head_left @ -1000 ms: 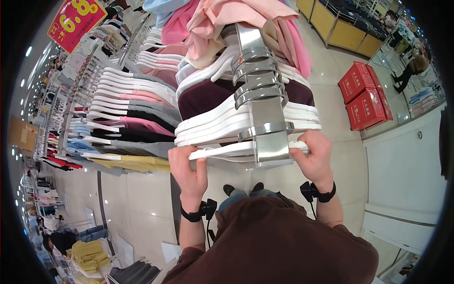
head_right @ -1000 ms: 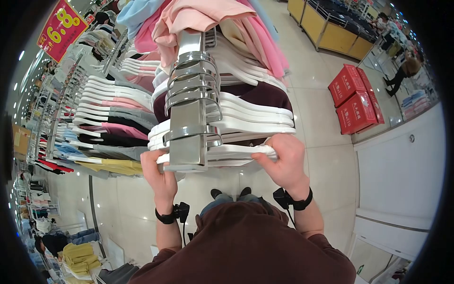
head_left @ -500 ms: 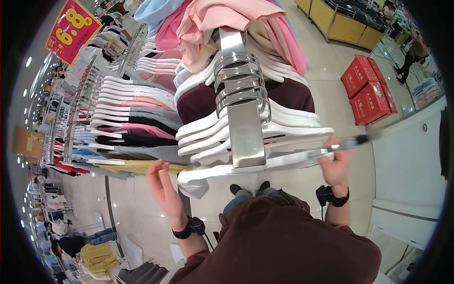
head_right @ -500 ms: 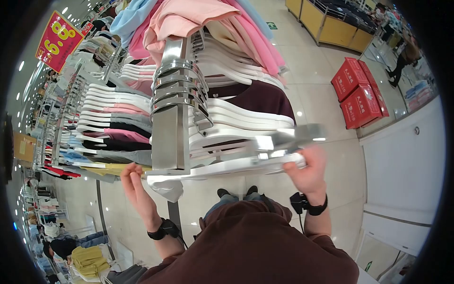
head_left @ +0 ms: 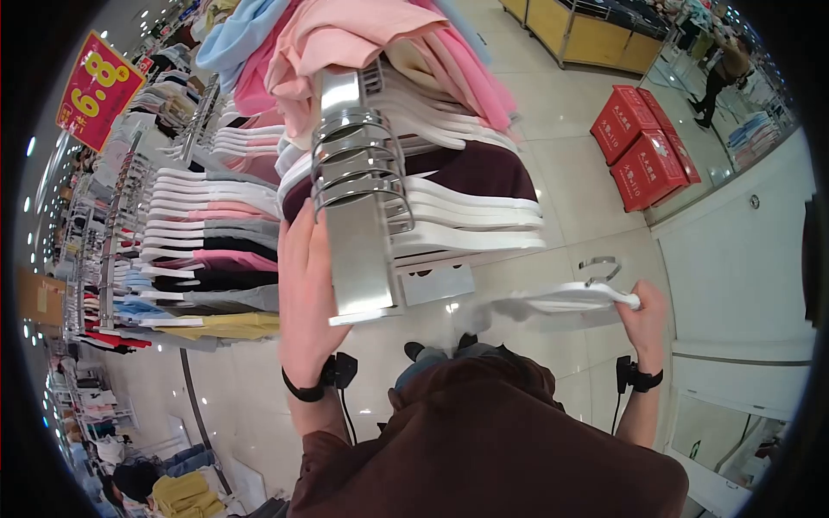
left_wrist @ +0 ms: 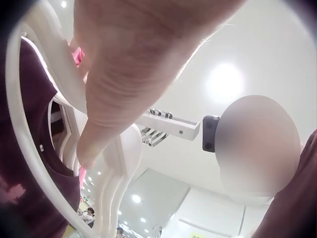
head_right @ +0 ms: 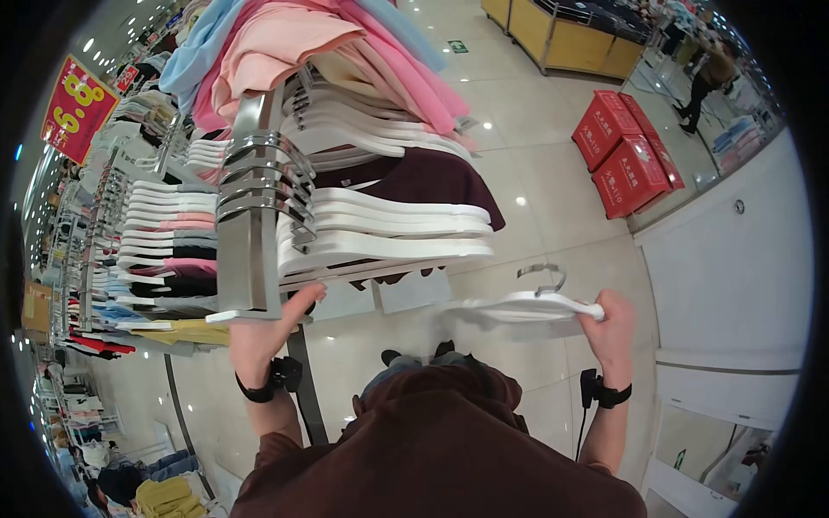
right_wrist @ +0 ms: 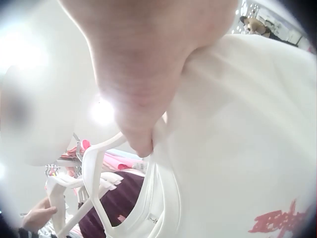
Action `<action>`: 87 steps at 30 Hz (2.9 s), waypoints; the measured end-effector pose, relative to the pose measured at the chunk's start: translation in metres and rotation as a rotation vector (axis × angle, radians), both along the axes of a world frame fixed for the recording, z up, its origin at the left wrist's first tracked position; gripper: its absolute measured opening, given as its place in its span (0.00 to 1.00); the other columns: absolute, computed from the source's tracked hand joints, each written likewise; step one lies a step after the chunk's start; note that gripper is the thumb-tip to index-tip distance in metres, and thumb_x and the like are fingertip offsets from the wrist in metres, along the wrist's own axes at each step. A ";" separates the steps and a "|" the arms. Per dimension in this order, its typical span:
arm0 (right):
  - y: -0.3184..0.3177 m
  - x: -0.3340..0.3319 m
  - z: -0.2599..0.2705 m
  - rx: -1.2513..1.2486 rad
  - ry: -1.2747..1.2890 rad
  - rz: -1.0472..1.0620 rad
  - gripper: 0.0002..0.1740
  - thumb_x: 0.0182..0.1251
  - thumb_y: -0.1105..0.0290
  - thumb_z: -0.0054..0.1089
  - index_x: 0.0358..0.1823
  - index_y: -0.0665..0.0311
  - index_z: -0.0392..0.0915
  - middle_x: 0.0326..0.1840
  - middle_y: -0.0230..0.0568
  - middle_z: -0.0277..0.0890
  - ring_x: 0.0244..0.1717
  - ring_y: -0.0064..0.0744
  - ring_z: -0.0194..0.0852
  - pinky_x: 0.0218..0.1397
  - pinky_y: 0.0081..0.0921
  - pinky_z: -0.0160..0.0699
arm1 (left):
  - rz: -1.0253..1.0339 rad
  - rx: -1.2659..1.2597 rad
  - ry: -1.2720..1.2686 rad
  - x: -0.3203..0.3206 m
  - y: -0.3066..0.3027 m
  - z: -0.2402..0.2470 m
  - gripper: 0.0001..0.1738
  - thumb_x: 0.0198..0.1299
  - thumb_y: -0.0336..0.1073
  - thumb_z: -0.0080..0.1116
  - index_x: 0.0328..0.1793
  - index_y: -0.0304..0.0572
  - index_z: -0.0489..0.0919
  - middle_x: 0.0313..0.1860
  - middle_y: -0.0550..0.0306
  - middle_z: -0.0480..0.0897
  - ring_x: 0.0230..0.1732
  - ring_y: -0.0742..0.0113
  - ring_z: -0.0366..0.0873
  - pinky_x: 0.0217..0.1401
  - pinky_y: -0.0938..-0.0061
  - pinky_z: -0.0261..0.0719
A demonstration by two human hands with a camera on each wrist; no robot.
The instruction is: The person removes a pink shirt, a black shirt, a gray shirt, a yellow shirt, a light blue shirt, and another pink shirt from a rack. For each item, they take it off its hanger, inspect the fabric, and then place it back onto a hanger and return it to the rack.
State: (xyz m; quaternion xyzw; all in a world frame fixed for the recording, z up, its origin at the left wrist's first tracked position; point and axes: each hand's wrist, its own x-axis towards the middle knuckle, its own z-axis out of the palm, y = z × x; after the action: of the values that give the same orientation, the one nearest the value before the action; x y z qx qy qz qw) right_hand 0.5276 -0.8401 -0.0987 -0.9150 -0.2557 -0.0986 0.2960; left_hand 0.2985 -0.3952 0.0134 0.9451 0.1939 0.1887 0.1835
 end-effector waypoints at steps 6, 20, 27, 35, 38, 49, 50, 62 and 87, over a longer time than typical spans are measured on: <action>-0.047 0.028 0.020 -0.106 -0.153 -0.157 0.23 0.59 0.65 0.76 0.24 0.67 0.67 0.21 0.48 0.63 0.23 0.48 0.59 0.28 0.40 0.60 | -0.188 0.125 -0.144 0.013 0.011 -0.003 0.32 0.68 0.32 0.62 0.79 0.39 0.70 0.59 0.41 0.83 0.51 0.47 0.84 0.58 0.58 0.81; 0.103 0.052 0.111 0.027 0.024 0.218 0.20 0.62 0.66 0.74 0.27 0.70 0.71 0.21 0.48 0.67 0.23 0.45 0.62 0.29 0.37 0.64 | -0.249 -0.011 -0.087 -0.014 -0.013 0.032 0.24 0.56 0.29 0.60 0.61 0.33 0.75 0.42 0.42 0.77 0.43 0.35 0.75 0.46 0.51 0.75; 0.195 0.035 0.141 0.004 0.002 0.429 0.13 0.67 0.64 0.69 0.38 0.67 0.79 0.27 0.54 0.76 0.30 0.57 0.76 0.35 0.42 0.74 | -0.137 -0.104 0.069 -0.030 -0.019 0.026 0.28 0.54 0.27 0.65 0.64 0.35 0.75 0.47 0.44 0.78 0.49 0.40 0.78 0.50 0.55 0.78; 0.254 0.041 0.120 -0.164 -0.040 0.723 0.11 0.72 0.67 0.61 0.48 0.67 0.75 0.33 0.60 0.78 0.40 0.67 0.77 0.42 0.50 0.74 | -0.161 -0.066 -0.109 -0.028 -0.018 0.013 0.28 0.52 0.27 0.66 0.63 0.36 0.76 0.45 0.44 0.79 0.48 0.40 0.78 0.50 0.54 0.78; 0.266 0.047 0.115 -0.184 -0.081 0.716 0.13 0.74 0.66 0.60 0.49 0.68 0.72 0.32 0.61 0.79 0.39 0.67 0.78 0.41 0.54 0.74 | -0.078 -0.003 -0.085 -0.024 -0.014 0.009 0.26 0.52 0.27 0.66 0.60 0.36 0.76 0.43 0.44 0.78 0.46 0.41 0.78 0.49 0.54 0.77; 0.305 0.090 0.107 -0.107 -0.077 0.720 0.12 0.77 0.64 0.57 0.48 0.68 0.74 0.35 0.60 0.80 0.41 0.65 0.80 0.44 0.54 0.75 | -0.047 0.112 -0.215 0.011 0.013 0.001 0.21 0.50 0.27 0.64 0.53 0.36 0.77 0.40 0.43 0.79 0.44 0.41 0.78 0.48 0.52 0.77; 0.306 0.094 0.106 -0.095 -0.091 0.722 0.13 0.77 0.64 0.57 0.48 0.68 0.74 0.35 0.60 0.80 0.41 0.65 0.80 0.45 0.55 0.75 | -0.029 0.114 -0.196 0.015 0.015 0.001 0.21 0.50 0.27 0.63 0.53 0.36 0.77 0.40 0.43 0.79 0.44 0.41 0.78 0.48 0.52 0.77; 0.278 0.121 0.099 -0.136 0.210 0.775 0.25 0.71 0.53 0.68 0.55 0.68 0.81 0.44 0.46 0.84 0.47 0.37 0.82 0.50 0.36 0.77 | -0.072 0.126 -0.219 0.028 0.019 -0.010 0.28 0.53 0.28 0.68 0.63 0.36 0.78 0.52 0.44 0.82 0.54 0.40 0.80 0.56 0.51 0.78; 0.308 0.094 0.268 0.312 -0.132 0.931 0.25 0.83 0.59 0.54 0.73 0.65 0.72 0.71 0.40 0.76 0.66 0.27 0.77 0.68 0.26 0.73 | 0.392 -0.842 1.085 -0.296 -0.102 -0.509 0.28 0.69 0.51 0.55 0.67 0.44 0.83 0.68 0.38 0.81 0.72 0.42 0.77 0.72 0.51 0.77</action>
State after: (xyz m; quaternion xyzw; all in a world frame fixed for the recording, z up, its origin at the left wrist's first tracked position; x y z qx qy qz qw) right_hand 0.6212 -0.5317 0.1698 -0.6402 -0.6376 -0.0509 0.4255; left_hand 0.0024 -0.4971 -0.4957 0.7025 0.4805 -0.3694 0.3731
